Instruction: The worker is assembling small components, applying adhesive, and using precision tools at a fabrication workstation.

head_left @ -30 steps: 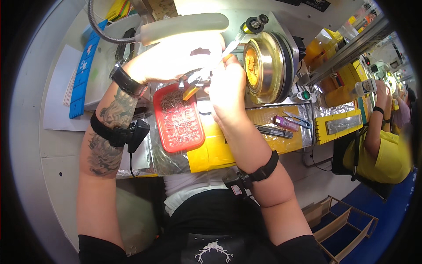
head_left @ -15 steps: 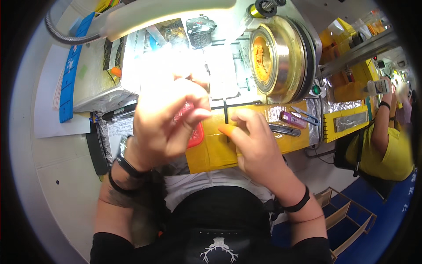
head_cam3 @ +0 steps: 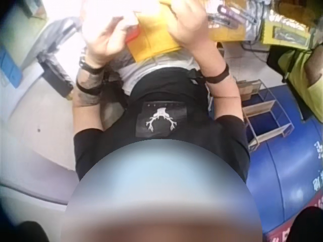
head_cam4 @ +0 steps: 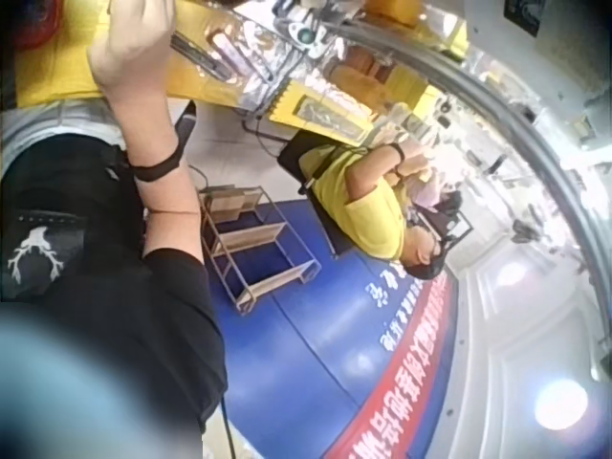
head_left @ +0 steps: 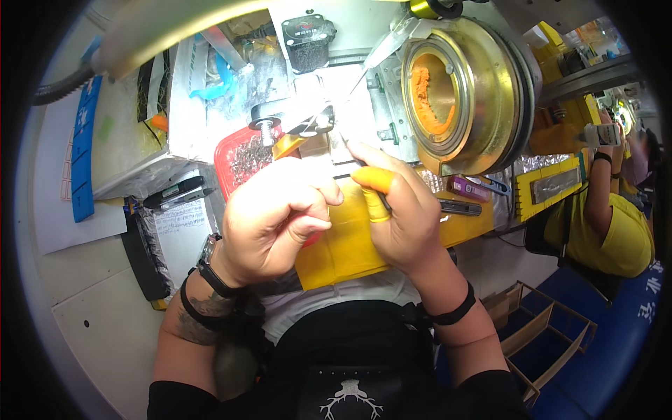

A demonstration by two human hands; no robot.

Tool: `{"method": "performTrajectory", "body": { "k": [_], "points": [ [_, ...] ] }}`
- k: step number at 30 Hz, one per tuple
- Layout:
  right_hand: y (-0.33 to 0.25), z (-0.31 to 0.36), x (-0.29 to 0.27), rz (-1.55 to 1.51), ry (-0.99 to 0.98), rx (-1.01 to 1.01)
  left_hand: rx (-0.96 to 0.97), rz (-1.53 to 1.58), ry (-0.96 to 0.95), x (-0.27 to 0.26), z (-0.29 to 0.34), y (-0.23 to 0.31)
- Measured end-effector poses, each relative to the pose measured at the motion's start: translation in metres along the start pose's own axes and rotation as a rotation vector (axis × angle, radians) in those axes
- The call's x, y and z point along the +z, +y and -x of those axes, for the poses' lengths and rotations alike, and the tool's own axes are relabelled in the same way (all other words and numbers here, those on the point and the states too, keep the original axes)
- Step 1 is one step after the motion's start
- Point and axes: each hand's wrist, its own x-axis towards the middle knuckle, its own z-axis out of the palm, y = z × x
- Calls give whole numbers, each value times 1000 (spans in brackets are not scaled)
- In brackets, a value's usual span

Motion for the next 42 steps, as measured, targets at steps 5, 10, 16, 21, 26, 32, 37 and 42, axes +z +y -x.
{"method": "performTrajectory", "body": {
  "k": [5, 10, 16, 21, 26, 32, 37, 42],
  "points": [
    [-4, 1, -3, 78, 36, -24, -11, -54, -26, 1, -7, 2],
    [-8, -4, -2, 175, 34, -110, -2, -109, -11, -1, -5, 4],
    [-6, 7, -7, 145, 67, -141, 2, -95, 8, 0, -4, 2],
    [-45, 18, -39, 103, 129, -64, 7, -83, 22, 0, -6, -2],
    [-57, 7, -47, 163, 10, -46, -14, -66, 26, 2, -5, -3],
    [-49, -3, -39, 197, 47, -117, -15, -63, 20, 1, -5, -2],
    [-48, -3, -39, 207, 68, -133, -42, -31, 23, 1, -5, -1],
    [-51, -11, -37, 228, 61, -133, -20, -58, 20, 0, -7, 0]
  ]
}}
